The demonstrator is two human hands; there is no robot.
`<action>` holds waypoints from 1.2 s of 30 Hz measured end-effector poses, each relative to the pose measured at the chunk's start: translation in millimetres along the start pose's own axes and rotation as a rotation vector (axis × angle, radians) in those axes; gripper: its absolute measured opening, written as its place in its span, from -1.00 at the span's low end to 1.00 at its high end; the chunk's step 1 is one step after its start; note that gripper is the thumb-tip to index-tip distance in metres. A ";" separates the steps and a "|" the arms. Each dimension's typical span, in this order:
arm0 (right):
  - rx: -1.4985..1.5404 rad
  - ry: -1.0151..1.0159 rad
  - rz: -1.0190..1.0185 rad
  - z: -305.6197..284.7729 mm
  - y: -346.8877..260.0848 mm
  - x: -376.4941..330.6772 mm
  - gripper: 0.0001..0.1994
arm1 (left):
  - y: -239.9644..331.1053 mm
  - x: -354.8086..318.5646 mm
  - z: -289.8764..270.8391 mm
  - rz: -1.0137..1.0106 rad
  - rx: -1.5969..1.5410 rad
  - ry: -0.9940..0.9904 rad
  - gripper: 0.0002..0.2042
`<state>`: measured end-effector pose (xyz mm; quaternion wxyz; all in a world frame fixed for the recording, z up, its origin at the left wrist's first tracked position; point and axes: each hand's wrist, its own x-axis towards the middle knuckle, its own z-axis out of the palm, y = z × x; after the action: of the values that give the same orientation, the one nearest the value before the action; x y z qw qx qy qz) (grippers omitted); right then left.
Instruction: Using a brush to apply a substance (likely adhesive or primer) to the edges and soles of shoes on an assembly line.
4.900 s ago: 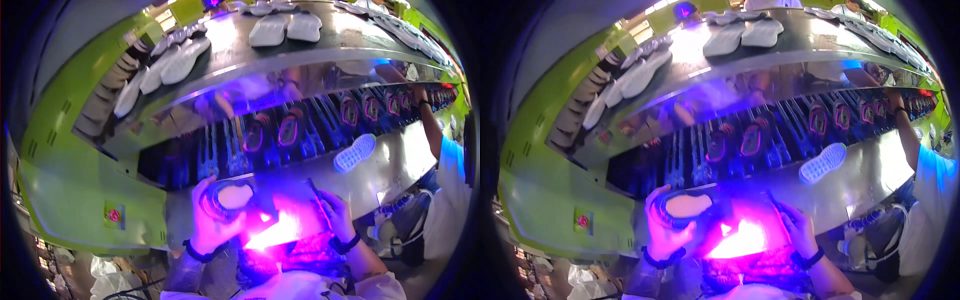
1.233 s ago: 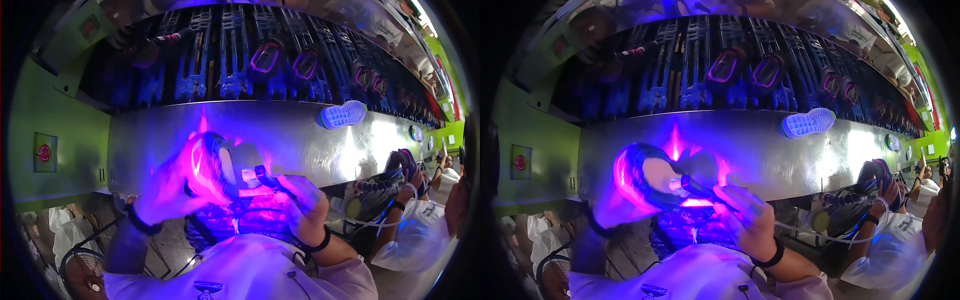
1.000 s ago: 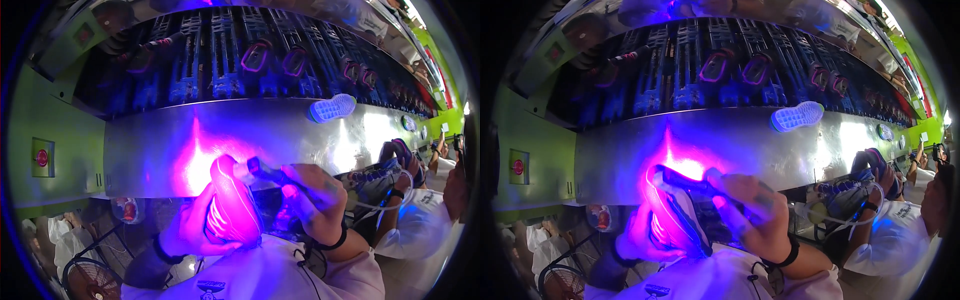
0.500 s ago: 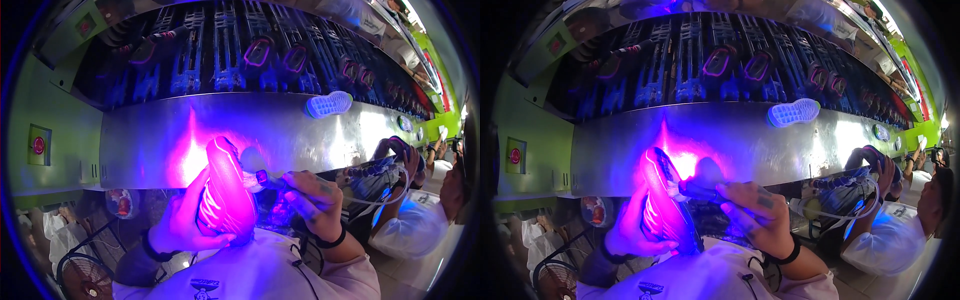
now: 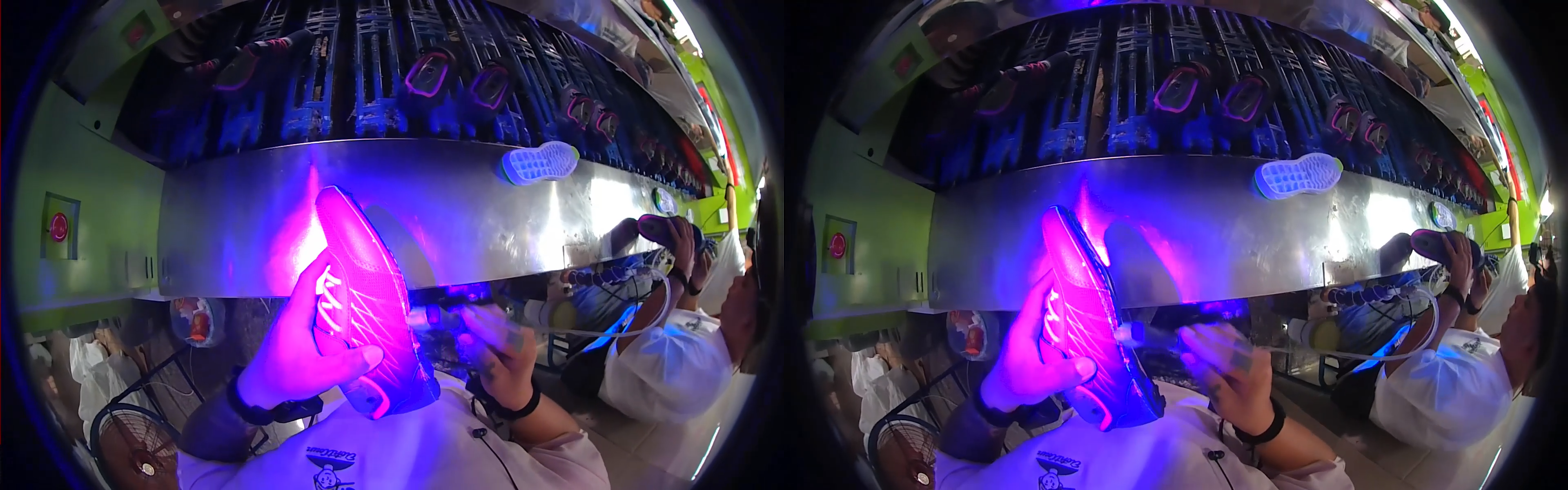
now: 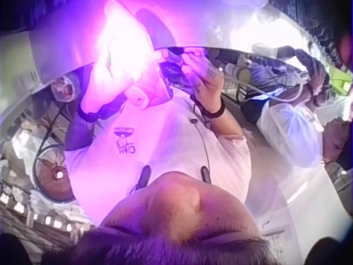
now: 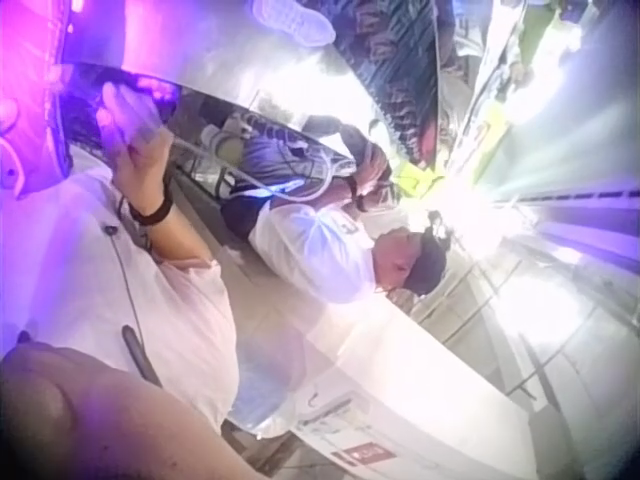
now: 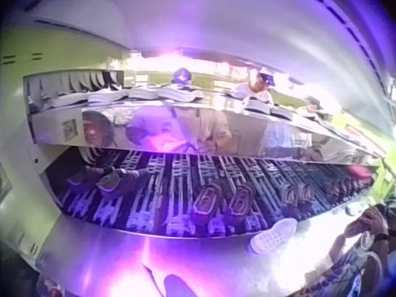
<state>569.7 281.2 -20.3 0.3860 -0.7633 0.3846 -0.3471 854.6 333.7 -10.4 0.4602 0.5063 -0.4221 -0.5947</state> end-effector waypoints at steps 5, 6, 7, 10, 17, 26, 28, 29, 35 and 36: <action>-0.029 0.009 0.157 3.1 -21.1 37.2 -0.66 | -6.7 -11.8 -5.5 0.034 0.090 -0.081 0.13; -0.041 -0.010 0.134 2.0 -22.4 40.9 -0.65 | -7.8 -12.2 -6.1 0.024 0.068 -0.070 0.12; 0.016 -0.007 0.117 1.8 -19.0 37.9 -0.65 | -8.2 -12.8 -6.6 0.015 0.045 -0.056 0.12; 0.081 -0.060 0.171 3.2 -12.5 22.6 -0.66 | -0.2 -9.0 -5.8 -0.039 -0.044 0.057 0.10; 0.167 -0.101 0.208 6.8 -13.7 14.2 -0.65 | 0.8 0.0 -28.7 -0.088 0.129 0.171 -0.07; 0.146 -0.151 0.231 7.5 -12.2 13.0 -0.65 | 9.8 6.5 -32.2 -0.085 -0.099 0.233 -0.18; 0.135 -0.170 0.239 6.4 -12.9 12.3 -0.65 | 8.2 5.3 -34.0 -0.089 -0.101 0.252 -0.19; 0.134 -0.170 0.240 6.2 -13.9 12.6 -0.65 | 7.0 4.8 -35.1 -0.093 -0.103 0.271 -0.20; 0.108 -0.209 0.254 4.2 -15.9 15.4 -0.64 | 4.0 6.5 -43.5 -0.105 -0.149 0.249 -0.21; 0.082 -0.207 0.231 5.6 -16.0 16.9 -0.64 | 4.4 7.4 -44.3 -0.106 -0.149 0.248 -0.21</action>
<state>587.2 275.1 -5.2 0.4916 -0.7293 0.4136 -0.2351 898.5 323.9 -13.5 0.5132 0.5618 -0.2893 -0.5808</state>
